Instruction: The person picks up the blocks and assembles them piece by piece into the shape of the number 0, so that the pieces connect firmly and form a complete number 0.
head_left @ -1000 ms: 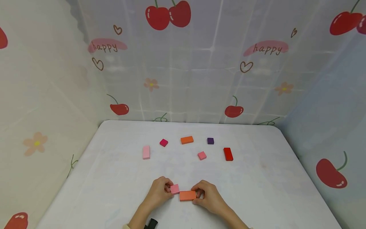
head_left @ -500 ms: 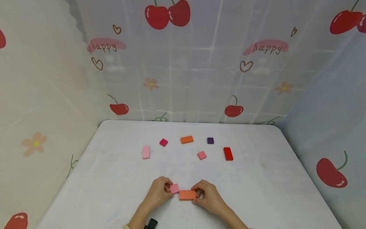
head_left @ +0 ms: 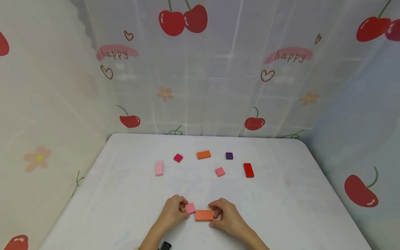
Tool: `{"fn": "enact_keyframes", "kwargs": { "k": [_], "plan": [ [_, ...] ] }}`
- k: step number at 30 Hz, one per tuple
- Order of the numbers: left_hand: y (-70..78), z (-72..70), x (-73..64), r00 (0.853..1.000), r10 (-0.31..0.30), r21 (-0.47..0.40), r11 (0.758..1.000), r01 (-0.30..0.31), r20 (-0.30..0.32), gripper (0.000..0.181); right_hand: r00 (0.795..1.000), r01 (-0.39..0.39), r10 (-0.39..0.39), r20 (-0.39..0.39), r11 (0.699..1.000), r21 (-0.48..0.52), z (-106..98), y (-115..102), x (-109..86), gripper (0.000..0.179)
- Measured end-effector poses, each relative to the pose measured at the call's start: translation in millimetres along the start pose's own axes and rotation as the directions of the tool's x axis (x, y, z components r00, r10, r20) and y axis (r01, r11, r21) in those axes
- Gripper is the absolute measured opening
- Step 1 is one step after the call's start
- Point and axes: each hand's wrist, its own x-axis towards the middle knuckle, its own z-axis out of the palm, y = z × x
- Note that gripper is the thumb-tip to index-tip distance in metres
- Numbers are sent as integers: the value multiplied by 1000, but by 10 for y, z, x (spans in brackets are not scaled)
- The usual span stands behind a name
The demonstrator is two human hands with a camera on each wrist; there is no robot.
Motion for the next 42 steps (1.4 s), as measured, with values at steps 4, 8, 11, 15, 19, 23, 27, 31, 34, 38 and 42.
{"fn": "enact_keyframes", "kwargs": {
  "k": [4, 8, 11, 15, 19, 23, 27, 31, 34, 38, 42],
  "plan": [
    [11, -3, -11, 1000, -7, -4, 1000, 7, 6, 28, 999, -30, 29, 30, 999, 12, -79, 1, -15, 52],
    [35, -7, -16, 1000, -13, -6, 1000, 13, 10, 28, 997, -76, 75, 23, 997, 20, -205, 24, -7, 51],
    [48, -7, -16, 1000, -16, -3, 1000, 16, 9, 27, 994, -103, 104, -44, 995, 12, -306, 41, 31, 50],
    [55, -8, -21, 1000, -17, 1, 1000, 17, 9, 27, 968, -132, 129, -214, 991, -2, -430, 51, 127, 48],
    [58, -11, -26, 1000, -13, 1, 1000, 13, 7, 27, 915, -175, 164, -368, 985, 5, -548, 81, 285, 49],
    [55, -4, -26, 1000, -12, 4, 1000, 12, 2, 28, 879, -210, 192, -437, 978, 7, -625, 166, 485, 52],
    [49, 12, -29, 1000, -13, 9, 1000, 13, 3, 27, 874, -225, 200, -442, 974, -3, -638, 282, 664, 52],
    [44, 14, -29, 1000, -14, 6, 1000, 14, 6, 27, 885, -208, 183, -428, 978, -11, -628, 368, 795, 52],
    [41, 12, -29, 1000, -13, 1, 1000, 13, 6, 28, 897, -192, 166, -411, 981, -24, -630, 407, 858, 53],
    [35, 11, -28, 1000, -12, -2, 1000, 12, 5, 28, 911, -182, 150, -384, 982, -47, -641, 448, 919, 53],
    [30, 8, -30, 1000, -11, -1, 1000, 11, 0, 28, 927, -158, 129, -353, 986, -53, -650, 489, 967, 55]
  ]
}}
